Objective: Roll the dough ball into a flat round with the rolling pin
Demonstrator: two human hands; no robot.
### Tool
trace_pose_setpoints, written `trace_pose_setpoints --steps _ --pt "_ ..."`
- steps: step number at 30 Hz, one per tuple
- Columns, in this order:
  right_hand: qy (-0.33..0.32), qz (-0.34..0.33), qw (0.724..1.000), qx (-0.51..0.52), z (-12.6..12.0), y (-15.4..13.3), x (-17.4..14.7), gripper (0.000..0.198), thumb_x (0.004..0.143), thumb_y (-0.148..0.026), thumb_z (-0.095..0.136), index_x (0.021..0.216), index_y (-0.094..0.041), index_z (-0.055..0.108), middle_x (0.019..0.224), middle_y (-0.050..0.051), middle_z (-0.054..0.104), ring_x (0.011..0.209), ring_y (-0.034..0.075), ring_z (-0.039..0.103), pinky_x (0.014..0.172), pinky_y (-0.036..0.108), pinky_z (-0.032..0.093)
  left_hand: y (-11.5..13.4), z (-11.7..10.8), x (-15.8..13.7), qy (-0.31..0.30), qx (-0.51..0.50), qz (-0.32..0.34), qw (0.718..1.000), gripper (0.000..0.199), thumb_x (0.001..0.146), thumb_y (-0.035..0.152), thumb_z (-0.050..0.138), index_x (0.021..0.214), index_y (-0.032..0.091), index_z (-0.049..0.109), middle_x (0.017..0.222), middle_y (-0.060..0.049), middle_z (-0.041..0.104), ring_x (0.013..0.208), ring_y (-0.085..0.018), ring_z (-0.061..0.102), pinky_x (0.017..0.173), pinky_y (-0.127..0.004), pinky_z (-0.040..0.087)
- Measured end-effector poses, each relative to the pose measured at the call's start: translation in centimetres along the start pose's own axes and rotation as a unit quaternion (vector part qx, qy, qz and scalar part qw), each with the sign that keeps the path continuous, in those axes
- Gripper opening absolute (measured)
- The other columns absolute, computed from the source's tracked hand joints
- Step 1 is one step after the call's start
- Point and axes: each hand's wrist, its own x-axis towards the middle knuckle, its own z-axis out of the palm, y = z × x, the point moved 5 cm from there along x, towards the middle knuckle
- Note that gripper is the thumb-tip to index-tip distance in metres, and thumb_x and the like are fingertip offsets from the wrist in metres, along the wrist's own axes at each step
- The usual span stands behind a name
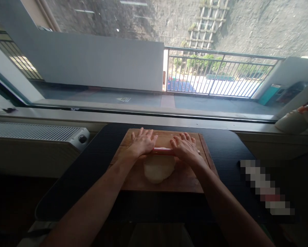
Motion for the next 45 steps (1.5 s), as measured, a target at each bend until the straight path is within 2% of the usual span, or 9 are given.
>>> trace_pose_setpoints --steps 3,9,15,20,23,28,34,41,45 --pt "0.051 -0.027 0.998 -0.012 -0.1 -0.4 -1.9 0.051 0.092 -0.051 0.018 0.118 -0.026 0.054 0.14 0.006 0.035 0.134 0.026 0.013 0.106 0.049 0.008 -0.1 0.6 -1.5 0.021 0.017 0.016 0.999 0.063 0.087 0.057 0.012 0.141 0.028 0.026 0.148 -0.002 0.029 0.138 -0.029 0.012 0.107 -0.058 0.01" --pt "-0.003 0.01 1.0 0.007 -0.3 0.1 0.1 0.048 0.09 -0.049 0.025 0.115 -0.024 0.057 0.133 0.009 0.044 0.129 0.027 0.027 0.102 0.051 0.018 0.4 -0.9 0.1 0.042 -0.002 -0.029 0.999 0.062 0.088 0.051 0.012 0.137 0.021 0.034 0.143 -0.007 0.037 0.137 -0.03 0.016 0.105 -0.061 0.011" --pt "0.095 -0.037 0.995 -0.021 -0.4 -0.8 -4.1 0.049 0.092 -0.049 0.02 0.115 -0.025 0.057 0.138 0.007 0.04 0.135 0.026 0.015 0.106 0.048 0.01 0.6 -0.2 -3.8 0.089 0.017 0.025 0.996 0.063 0.087 0.055 0.013 0.138 0.023 0.034 0.143 -0.005 0.038 0.138 -0.027 0.014 0.108 -0.056 0.008" --pt "0.027 -0.001 1.0 0.002 -0.1 -0.3 -1.6 0.046 0.091 -0.048 0.026 0.113 -0.024 0.059 0.133 0.009 0.045 0.131 0.028 0.024 0.103 0.051 0.017 0.6 -0.6 -2.0 0.039 -0.003 -0.012 0.999 0.064 0.087 0.054 0.016 0.138 0.021 0.034 0.144 -0.006 0.035 0.137 -0.031 0.013 0.104 -0.061 0.013" --pt "0.036 -0.002 0.999 0.001 -0.4 -0.4 -2.1 0.046 0.091 -0.048 0.026 0.111 -0.024 0.06 0.134 0.009 0.045 0.131 0.028 0.024 0.103 0.052 0.018 0.7 -0.8 -2.3 0.019 -0.008 -0.013 1.0 0.064 0.087 0.055 0.016 0.139 0.021 0.033 0.144 -0.006 0.035 0.137 -0.03 0.015 0.105 -0.06 0.014" --pt "0.1 -0.032 0.994 -0.018 -0.4 -1.1 -6.0 0.046 0.093 -0.048 0.022 0.115 -0.027 0.057 0.137 0.006 0.042 0.135 0.026 0.015 0.106 0.05 0.01 1.1 -0.6 -5.9 0.1 0.024 0.043 0.994 0.061 0.089 0.052 0.014 0.136 0.022 0.038 0.141 -0.006 0.041 0.137 -0.026 0.016 0.109 -0.054 0.006" --pt "0.051 -0.001 0.999 -0.008 -0.5 -0.7 -3.0 0.048 0.092 -0.049 0.023 0.11 -0.023 0.059 0.135 0.009 0.044 0.132 0.027 0.022 0.104 0.05 0.016 1.1 -0.8 -3.6 0.041 -0.006 -0.005 0.999 0.063 0.087 0.054 0.018 0.138 0.02 0.035 0.144 -0.006 0.036 0.136 -0.03 0.019 0.106 -0.06 0.009" --pt "0.096 -0.038 0.994 -0.028 -0.5 -1.5 -8.2 0.047 0.093 -0.048 0.024 0.126 -0.026 0.048 0.14 0.005 0.039 0.136 0.024 0.013 0.108 0.046 0.009 1.3 -0.7 -8.5 0.138 0.033 0.064 0.988 0.058 0.09 0.05 0.016 0.136 0.023 0.038 0.143 -0.005 0.037 0.138 -0.024 0.015 0.11 -0.054 0.005" --pt "0.069 -0.013 0.997 -0.025 -0.5 -1.2 -6.5 0.049 0.092 -0.049 0.023 0.121 -0.024 0.053 0.139 0.007 0.04 0.135 0.026 0.015 0.106 0.048 0.012 1.4 -0.9 -7.2 0.119 0.036 0.043 0.991 0.059 0.09 0.049 0.018 0.135 0.02 0.04 0.142 -0.007 0.039 0.137 -0.025 0.019 0.109 -0.054 0.006"
